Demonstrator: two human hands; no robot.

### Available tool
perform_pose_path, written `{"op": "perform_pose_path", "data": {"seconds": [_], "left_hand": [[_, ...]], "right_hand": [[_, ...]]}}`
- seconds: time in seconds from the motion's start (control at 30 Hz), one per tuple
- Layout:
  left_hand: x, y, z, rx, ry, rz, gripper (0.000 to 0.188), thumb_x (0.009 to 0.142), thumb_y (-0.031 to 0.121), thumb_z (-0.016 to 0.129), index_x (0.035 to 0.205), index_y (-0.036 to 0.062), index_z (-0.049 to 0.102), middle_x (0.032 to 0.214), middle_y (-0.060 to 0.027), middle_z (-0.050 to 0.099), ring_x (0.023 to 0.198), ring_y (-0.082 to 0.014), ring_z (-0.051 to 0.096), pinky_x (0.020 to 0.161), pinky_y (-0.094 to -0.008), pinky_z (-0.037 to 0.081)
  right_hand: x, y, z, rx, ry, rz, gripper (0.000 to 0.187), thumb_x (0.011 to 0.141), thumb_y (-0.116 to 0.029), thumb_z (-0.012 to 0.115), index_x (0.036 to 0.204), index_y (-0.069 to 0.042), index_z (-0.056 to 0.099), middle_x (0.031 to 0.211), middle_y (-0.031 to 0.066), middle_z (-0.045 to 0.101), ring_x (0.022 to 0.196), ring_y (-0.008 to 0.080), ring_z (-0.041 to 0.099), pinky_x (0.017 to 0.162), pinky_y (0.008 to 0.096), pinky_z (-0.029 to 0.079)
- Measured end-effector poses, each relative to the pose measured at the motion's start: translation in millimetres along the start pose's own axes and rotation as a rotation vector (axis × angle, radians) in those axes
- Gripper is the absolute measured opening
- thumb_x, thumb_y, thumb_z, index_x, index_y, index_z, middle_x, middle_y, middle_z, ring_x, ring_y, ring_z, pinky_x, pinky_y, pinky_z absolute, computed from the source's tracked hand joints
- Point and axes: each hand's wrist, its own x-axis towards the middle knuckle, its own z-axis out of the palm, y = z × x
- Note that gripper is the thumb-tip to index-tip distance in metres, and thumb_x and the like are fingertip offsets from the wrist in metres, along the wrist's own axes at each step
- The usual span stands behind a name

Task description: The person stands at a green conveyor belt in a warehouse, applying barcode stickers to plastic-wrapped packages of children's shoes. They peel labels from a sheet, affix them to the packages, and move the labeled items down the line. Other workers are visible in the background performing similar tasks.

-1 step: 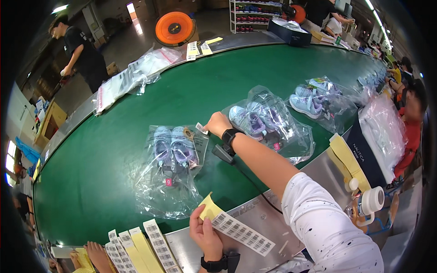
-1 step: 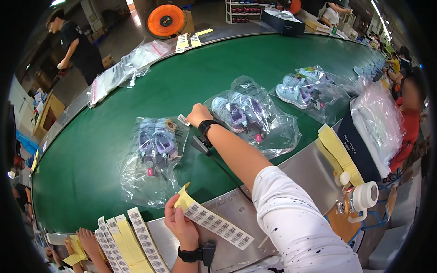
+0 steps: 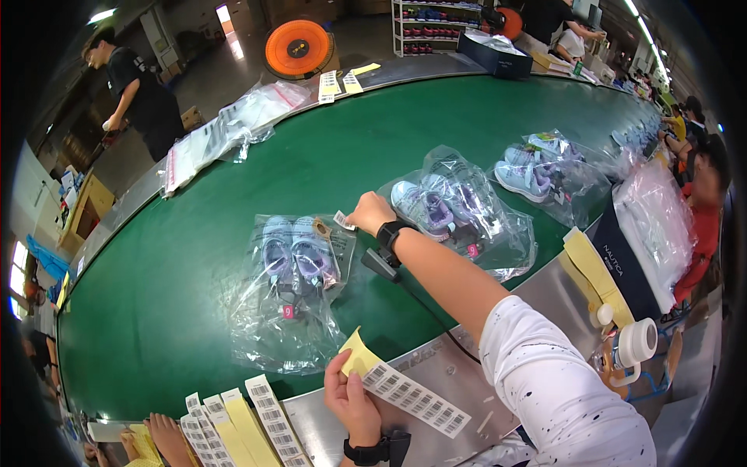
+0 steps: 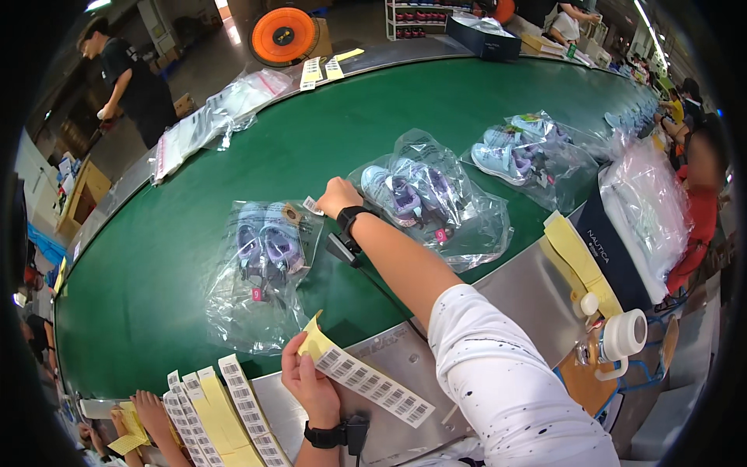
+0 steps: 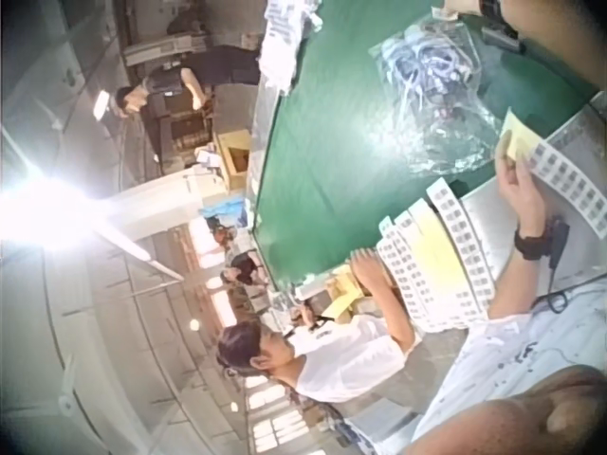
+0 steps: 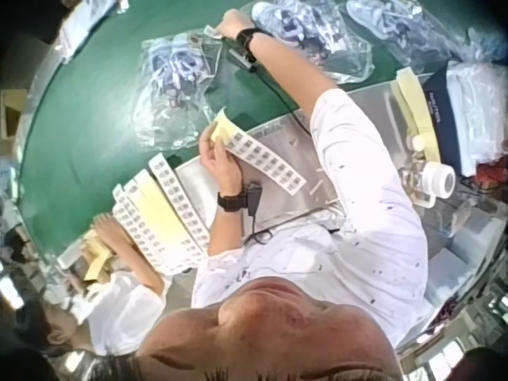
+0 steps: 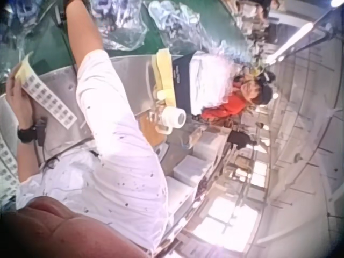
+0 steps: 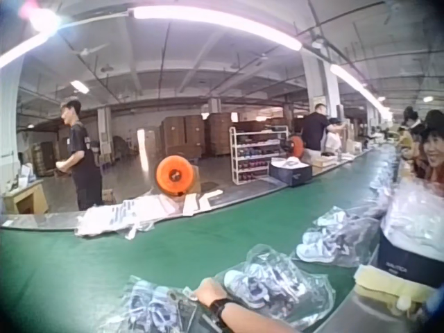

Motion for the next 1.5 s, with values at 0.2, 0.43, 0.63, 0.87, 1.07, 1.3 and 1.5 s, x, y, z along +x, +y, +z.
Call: {"op": "perform_pose_path", "data": {"seconds": [0.2, 0.43, 0.63, 0.87, 1.07, 1.3, 1.5], "left_hand": [[0.1, -3.6, 0.5, 0.048, -0.016, 0.001, 0.031, 0.09, 0.007, 0.046, 0.119, -0.0045, 0.051, 0.109, -0.012, 0.059, 0.092, -0.0137, 0.06, 0.079, -0.0251, 0.049], [-0.7, -3.0, 1.4, 0.092, 0.015, -0.047, 0.032, 0.089, 0.0, 0.052, 0.121, -0.0038, 0.05, 0.097, -0.0088, 0.062, 0.083, -0.009, 0.059, 0.072, -0.0203, 0.047], [-1.6, 0.9, 0.7, 0.04, -0.012, -0.036, 0.042, 0.088, -0.005, 0.053, 0.129, -0.0025, 0.044, 0.1, -0.0096, 0.063, 0.086, -0.0086, 0.06, 0.073, -0.0199, 0.047], [-10.7, 12.5, 3.6, 0.017, -0.018, -0.006, 0.046, 0.088, -0.002, 0.056, 0.132, -0.0006, 0.041, 0.086, -0.007, 0.067, 0.073, -0.006, 0.059, 0.064, -0.0173, 0.043], [-11.1, 7.7, -2.6, 0.11, -0.054, 0.016, 0.038, 0.089, 0.0, 0.056, 0.126, 0.0001, 0.047, 0.08, -0.008, 0.067, 0.069, -0.0081, 0.061, 0.062, -0.0204, 0.048], [-3.7, 11.1, -13.9, 0.191, 0.013, 0.041, 0.013, 0.088, 0.003, 0.061, 0.098, -0.0047, 0.064, 0.076, 0.0001, 0.062, 0.066, -0.0019, 0.052, 0.058, -0.016, 0.039], [-15.9, 16.8, -5.7, 0.239, -0.252, 0.064, 0.015, 0.089, 0.002, 0.059, 0.102, -0.0028, 0.064, 0.086, -0.0037, 0.067, 0.075, -0.0045, 0.058, 0.066, -0.0177, 0.044]], "right_hand": [[-24.5, -15.3, 4.6, -0.251, 0.138, -0.082, 0.038, 0.07, -0.033, 0.075, 0.094, -0.004, 0.068, 0.11, 0.0168, 0.061, 0.096, 0.0335, 0.064, 0.08, 0.0402, 0.053], [-28.3, 20.1, -21.7, -0.374, 0.106, -0.272, 0.019, 0.08, -0.008, 0.055, 0.092, 0.002, 0.066, 0.093, 0.0254, 0.065, 0.091, 0.0382, 0.065, 0.078, 0.0446, 0.053], [-53.7, 38.1, -94.6, -0.02, 0.391, -0.789, 0.018, 0.076, -0.004, 0.053, 0.09, 0.001, 0.064, 0.096, 0.0212, 0.063, 0.085, 0.0362, 0.061, 0.079, 0.0427, 0.049], [-64.6, 140.6, -122.1, 0.118, 0.205, -0.344, 0.059, 0.081, -0.039, 0.065, 0.126, -0.003, 0.052, 0.117, 0.0224, 0.058, 0.108, 0.0335, 0.056, 0.093, 0.0384, 0.044], [-90.0, 81.4, -50.9, 0.355, 0.097, -0.388, 0.06, 0.08, -0.023, 0.066, 0.133, -0.004, 0.044, 0.125, 0.0239, 0.052, 0.117, 0.0361, 0.049, 0.098, 0.04, 0.04], [-235.2, -7.2, -61.1, 0.036, -0.041, -1.012, 0.032, 0.081, -0.012, 0.065, 0.112, -0.005, 0.06, 0.111, 0.0145, 0.057, 0.105, 0.0323, 0.052, 0.092, 0.0398, 0.042], [-288.1, 17.2, -75.0, 0.263, -0.311, -0.617, 0.017, 0.083, -0.012, 0.065, 0.095, -0.001, 0.067, 0.085, 0.0102, 0.062, 0.079, 0.0235, 0.06, 0.071, 0.032, 0.047]]}}
